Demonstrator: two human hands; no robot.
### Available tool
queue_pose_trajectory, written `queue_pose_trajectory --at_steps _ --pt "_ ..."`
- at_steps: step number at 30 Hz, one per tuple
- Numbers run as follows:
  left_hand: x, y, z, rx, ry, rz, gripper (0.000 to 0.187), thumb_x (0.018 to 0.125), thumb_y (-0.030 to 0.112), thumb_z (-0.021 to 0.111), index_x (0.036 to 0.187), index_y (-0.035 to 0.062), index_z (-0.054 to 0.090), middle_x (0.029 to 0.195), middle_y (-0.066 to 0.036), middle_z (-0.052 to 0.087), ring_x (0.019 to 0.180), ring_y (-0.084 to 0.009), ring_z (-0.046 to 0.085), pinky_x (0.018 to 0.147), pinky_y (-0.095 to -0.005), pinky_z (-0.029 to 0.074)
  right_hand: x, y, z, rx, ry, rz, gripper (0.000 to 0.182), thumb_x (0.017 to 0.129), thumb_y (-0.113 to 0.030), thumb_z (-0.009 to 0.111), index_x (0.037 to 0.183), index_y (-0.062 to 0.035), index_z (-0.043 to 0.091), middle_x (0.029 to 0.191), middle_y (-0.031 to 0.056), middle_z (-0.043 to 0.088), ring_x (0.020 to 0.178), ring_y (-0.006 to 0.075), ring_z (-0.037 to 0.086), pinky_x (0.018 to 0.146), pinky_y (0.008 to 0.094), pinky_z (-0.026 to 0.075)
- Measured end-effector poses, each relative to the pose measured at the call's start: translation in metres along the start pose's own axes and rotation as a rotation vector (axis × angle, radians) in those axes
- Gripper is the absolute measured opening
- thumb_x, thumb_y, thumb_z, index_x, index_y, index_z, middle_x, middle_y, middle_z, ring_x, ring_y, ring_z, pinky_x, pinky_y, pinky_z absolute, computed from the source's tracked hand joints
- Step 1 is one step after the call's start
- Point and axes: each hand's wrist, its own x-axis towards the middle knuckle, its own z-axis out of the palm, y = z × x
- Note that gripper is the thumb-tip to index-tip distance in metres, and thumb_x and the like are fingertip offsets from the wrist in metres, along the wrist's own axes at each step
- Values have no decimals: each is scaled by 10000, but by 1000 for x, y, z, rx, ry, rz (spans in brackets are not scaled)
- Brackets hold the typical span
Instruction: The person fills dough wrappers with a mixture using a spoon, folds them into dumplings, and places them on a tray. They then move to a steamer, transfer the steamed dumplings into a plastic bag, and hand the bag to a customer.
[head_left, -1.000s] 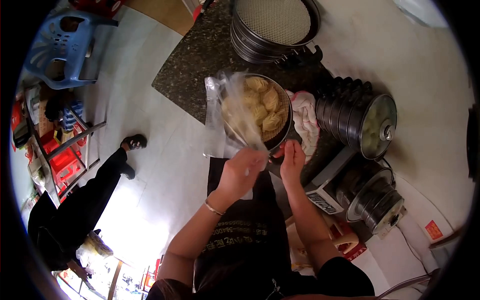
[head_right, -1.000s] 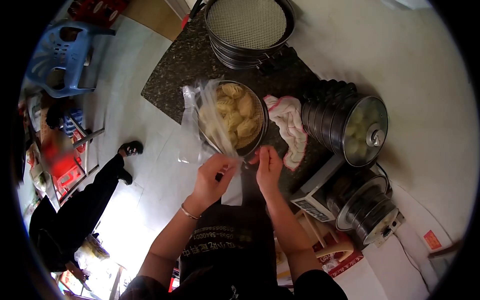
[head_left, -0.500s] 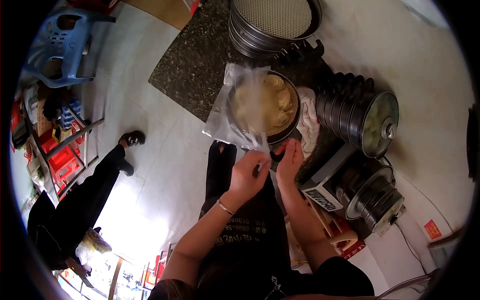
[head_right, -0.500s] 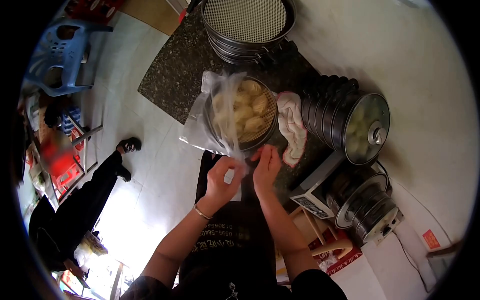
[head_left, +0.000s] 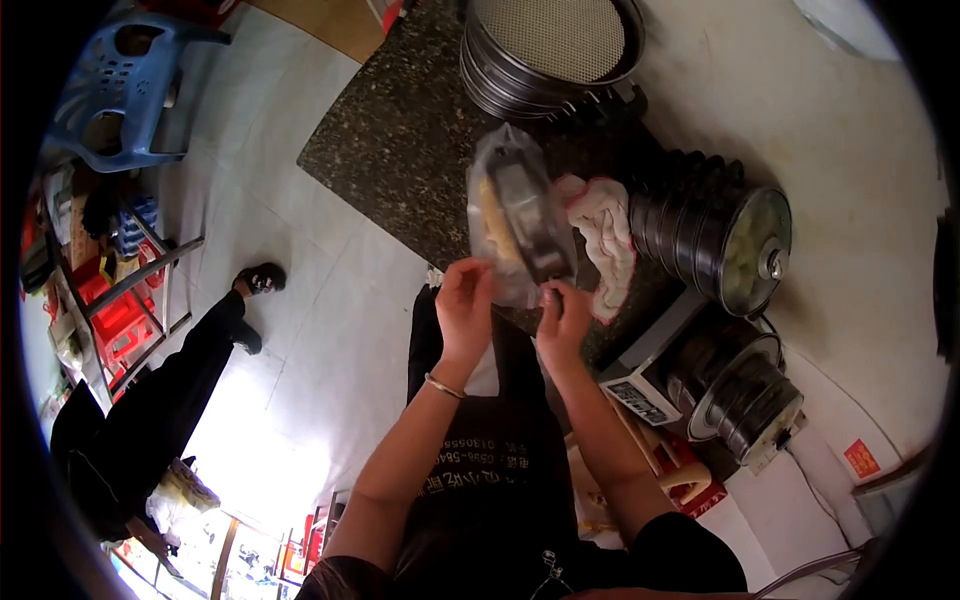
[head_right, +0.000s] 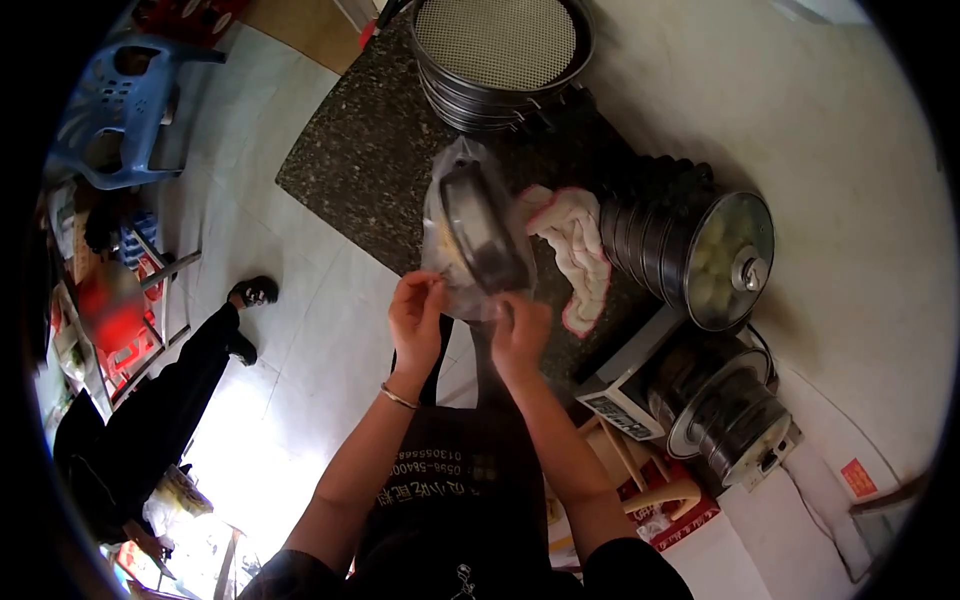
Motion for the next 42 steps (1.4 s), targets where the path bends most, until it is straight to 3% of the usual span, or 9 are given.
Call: queue_pose_trajectory --at_steps 8,12,16,22,27,31,34,40,42 --pt "-10 -17 -22 -10 165 -206 126 929 48 568 1047 10 543 867 -8 584 730 -69 571 655 -219 484 19 -44 -48 173 107 276 212 960 -160 556 1023 39 589 854 87 638 688 121 575 648 254 474" --pt "-8 -13 -23 -33 160 -187 133 926 48 568 1049 4 544 872 -15 586 720 -69 573 655 -221 488 37 -55 -79 310 134 356 213 947 -200 564 1001 0 615 691 50 547 621 108 532 587 236 403" --pt "-4 1 -31 -61 162 -166 162 937 59 561 1091 9 559 897 -13 581 725 -70 549 648 -219 470 59 -33 -127 799 264 555 316 1004 -309 494 904 -24 589 601 -35 416 526 59 321 523 205 249" --pt "2 25 -38 -139 184 -221 170 940 36 531 1104 -6 550 861 -23 579 731 -74 560 649 -230 493 27 21 -156 1241 450 1005 295 1013 -346 455 894 -99 564 519 -87 227 471 42 238 617 241 324" --pt "12 15 -53 -123 223 -215 180 949 75 542 1117 15 561 882 -4 544 732 -78 554 666 -231 494 -49 72 -132 1883 44 1015 276 1023 -336 414 935 -129 574 499 -87 217 460 43 248 805 258 412" --pt "29 17 -73 -110 265 -273 200 950 91 548 1137 21 562 892 -14 552 743 -93 560 673 -245 500 -51 38 -155 1538 426 1261 407 1034 -368 337 1042 -49 590 457 -92 207 422 55 233 845 296 462" --pt "35 11 -77 -33 218 -276 206 948 102 556 1137 21 563 885 -16 562 737 -90 560 665 -243 494 -33 26 -177 1660 95 925 371 1038 -335 344 1049 -73 606 446 -96 218 419 56 247 725 237 446" --pt "29 6 -70 -58 161 -309 225 947 118 566 1151 23 562 859 -11 573 719 -79 555 647 -236 475 105 -26 -127 1877 42 495 331 1043 -301 345 1093 -106 607 512 -81 242 460 49 257 646 226 396" --pt "27 10 -67 -46 163 -317 233 942 116 572 1156 25 569 865 -3 575 724 -72 547 644 -229 468 182 -83 -97 1652 552 862 256 1031 -267 404 1061 -101 596 579 -71 321 528 49 320 619 228 375"
